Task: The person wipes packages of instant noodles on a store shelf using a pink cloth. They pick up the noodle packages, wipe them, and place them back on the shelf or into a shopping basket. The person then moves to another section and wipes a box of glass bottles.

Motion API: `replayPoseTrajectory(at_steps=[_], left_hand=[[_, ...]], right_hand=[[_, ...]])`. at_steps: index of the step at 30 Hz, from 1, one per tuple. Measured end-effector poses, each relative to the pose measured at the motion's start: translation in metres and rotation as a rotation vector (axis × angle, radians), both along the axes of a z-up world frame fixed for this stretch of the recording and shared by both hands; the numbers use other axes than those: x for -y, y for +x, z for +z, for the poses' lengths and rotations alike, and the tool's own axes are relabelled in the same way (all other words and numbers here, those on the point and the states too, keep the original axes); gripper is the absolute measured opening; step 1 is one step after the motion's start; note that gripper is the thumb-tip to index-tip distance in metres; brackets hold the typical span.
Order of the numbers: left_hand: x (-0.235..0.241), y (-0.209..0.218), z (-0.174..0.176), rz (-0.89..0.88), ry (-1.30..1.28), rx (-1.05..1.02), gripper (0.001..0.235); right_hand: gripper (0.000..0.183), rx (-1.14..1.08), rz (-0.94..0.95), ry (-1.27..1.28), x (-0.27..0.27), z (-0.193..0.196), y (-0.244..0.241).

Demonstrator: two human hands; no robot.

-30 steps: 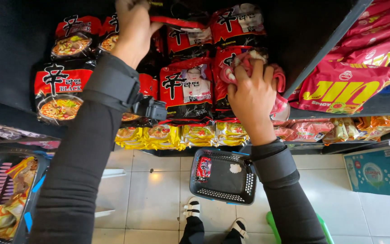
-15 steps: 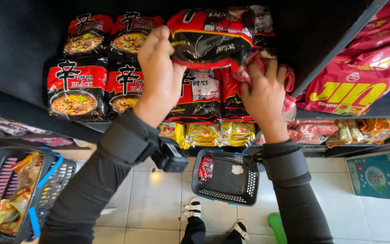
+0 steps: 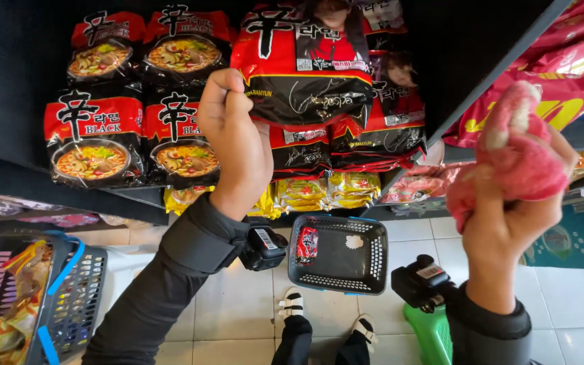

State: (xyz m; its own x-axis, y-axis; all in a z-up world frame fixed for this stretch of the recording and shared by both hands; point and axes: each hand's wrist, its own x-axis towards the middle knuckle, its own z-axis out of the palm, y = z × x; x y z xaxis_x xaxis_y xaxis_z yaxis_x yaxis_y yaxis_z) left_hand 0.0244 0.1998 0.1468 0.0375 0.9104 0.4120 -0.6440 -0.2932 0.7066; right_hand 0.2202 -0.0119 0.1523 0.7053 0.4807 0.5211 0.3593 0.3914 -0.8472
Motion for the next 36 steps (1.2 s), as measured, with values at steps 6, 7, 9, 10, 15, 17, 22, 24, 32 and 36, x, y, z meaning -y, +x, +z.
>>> replayPoseTrajectory(at_steps=[6,7,9,10,15,17,22,24,32,36], left_hand=[[0.013,0.024,-0.016,0.089,0.041,-0.066,0.018],[0.016,0.030,-0.019,0.132,0.052,-0.134,0.017],[0.023,0.047,-0.026,0.172,0.063,-0.199,0.017],[0.025,0.057,-0.031,0.219,0.181,-0.237,0.016],[0.033,0.108,-0.074,0.320,0.358,-0.430,0.016],[0.035,0.113,-0.083,0.279,0.303,-0.629,0.020],[0.026,0.090,-0.067,0.183,0.409,-0.807,0.055],[0.022,0.086,-0.062,0.146,0.459,-0.781,0.068],[0.005,0.067,-0.037,-0.083,0.386,-1.446,0.069],[-0.056,0.074,-0.005,-0.129,0.400,-1.735,0.051]], right_hand=[[0.018,0.341,-0.042,-0.033,0.020,-0.046,0.031],[0.018,0.294,-0.029,-0.010,0.019,-0.046,0.031],[0.018,0.250,-0.020,0.012,0.018,-0.050,0.031],[0.018,0.258,-0.020,0.030,0.018,-0.055,0.032],[0.027,0.131,0.009,0.053,0.006,-0.022,0.010],[0.028,0.087,0.044,0.066,0.002,-0.005,0.003],[0.030,0.551,-0.060,-0.153,-0.009,0.000,0.010],[0.035,0.760,-0.122,-0.295,-0.029,0.019,0.000],[0.045,1.100,-0.346,-0.392,-0.127,-0.031,0.003],[0.043,1.096,-0.390,-0.455,-0.131,-0.016,0.004]])
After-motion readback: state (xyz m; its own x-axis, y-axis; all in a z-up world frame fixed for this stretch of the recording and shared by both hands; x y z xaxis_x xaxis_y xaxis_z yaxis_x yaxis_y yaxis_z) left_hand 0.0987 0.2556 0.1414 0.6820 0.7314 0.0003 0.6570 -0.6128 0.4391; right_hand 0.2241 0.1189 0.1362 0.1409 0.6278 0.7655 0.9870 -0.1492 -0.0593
